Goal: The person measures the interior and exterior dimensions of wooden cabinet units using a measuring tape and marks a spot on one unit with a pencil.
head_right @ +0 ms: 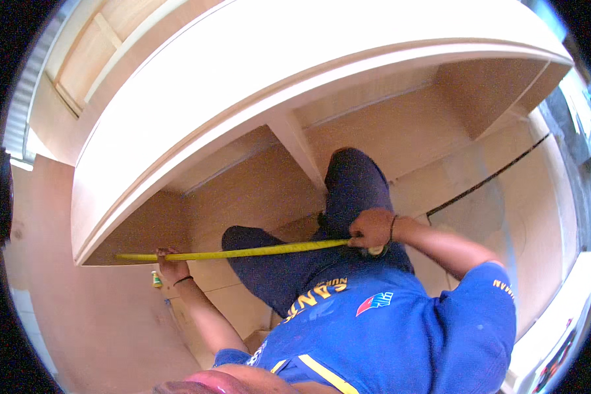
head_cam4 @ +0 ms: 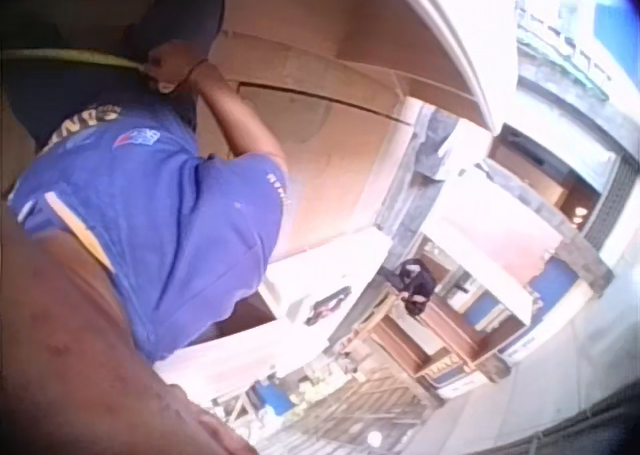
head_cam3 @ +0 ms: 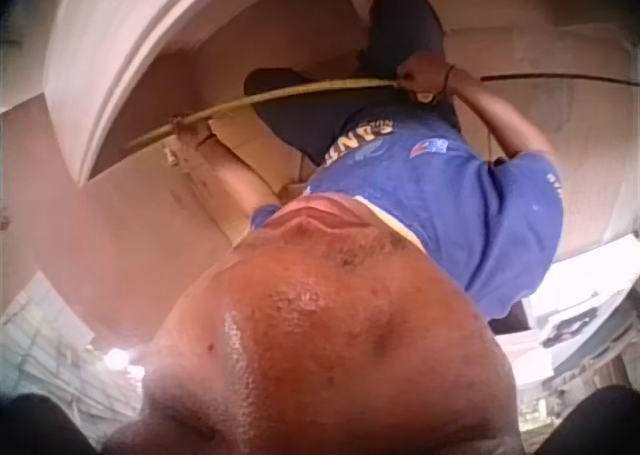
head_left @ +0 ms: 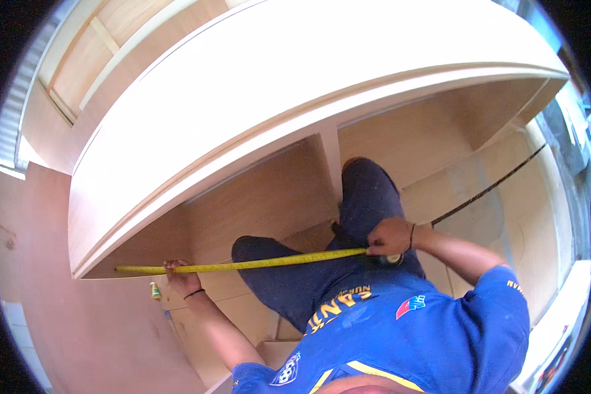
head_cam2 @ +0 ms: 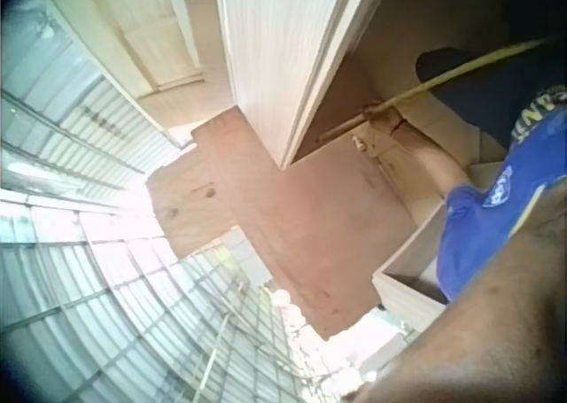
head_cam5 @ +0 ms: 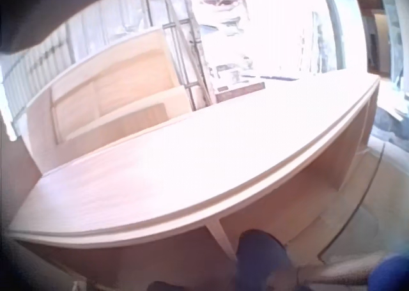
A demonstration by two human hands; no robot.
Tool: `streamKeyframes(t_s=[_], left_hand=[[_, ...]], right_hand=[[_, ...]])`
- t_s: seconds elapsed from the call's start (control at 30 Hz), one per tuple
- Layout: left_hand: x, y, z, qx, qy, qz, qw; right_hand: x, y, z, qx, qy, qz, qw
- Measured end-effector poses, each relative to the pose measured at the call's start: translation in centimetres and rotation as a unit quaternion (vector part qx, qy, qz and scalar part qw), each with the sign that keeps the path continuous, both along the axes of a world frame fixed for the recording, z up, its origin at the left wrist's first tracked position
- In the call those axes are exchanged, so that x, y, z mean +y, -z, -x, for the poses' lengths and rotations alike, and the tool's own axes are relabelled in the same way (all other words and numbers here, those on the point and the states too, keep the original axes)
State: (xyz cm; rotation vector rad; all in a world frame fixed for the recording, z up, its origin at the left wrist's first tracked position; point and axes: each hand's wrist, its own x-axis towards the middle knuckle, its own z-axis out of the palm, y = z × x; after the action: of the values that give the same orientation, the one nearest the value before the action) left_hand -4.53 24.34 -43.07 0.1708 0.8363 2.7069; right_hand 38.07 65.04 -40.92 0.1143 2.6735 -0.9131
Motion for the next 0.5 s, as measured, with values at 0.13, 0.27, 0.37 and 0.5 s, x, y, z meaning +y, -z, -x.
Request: streamKeyframes(t_s=[0.13, 0.27, 0.37, 0.5], left_hand=[[2.9, 4.8, -2.4, -0.062, 0.03, -0.009, 0.998], [5.8, 6.1, -5.9, -0.069, 0.018, 0.027, 0.997], [11.8, 4.0, -11.9, -0.155, 0.029, 0.096, 0.983], [17.8, 2.4, -17.6, -0.063, -0.019, 0.201, 0.977]], right_hand=[[0.7, -6.4, 0.8, 0.063, 0.022, 0.06, 0.996], [2.4, -20.3, 2.2, 0.152, -0.052, 0.209, 0.965], [4.8, -28.6, 3.8, 0.307, -0.053, 0.122, 0.942], [8.5, -31.8, 11.6, 0.344, -0.029, 0.078, 0.935]])
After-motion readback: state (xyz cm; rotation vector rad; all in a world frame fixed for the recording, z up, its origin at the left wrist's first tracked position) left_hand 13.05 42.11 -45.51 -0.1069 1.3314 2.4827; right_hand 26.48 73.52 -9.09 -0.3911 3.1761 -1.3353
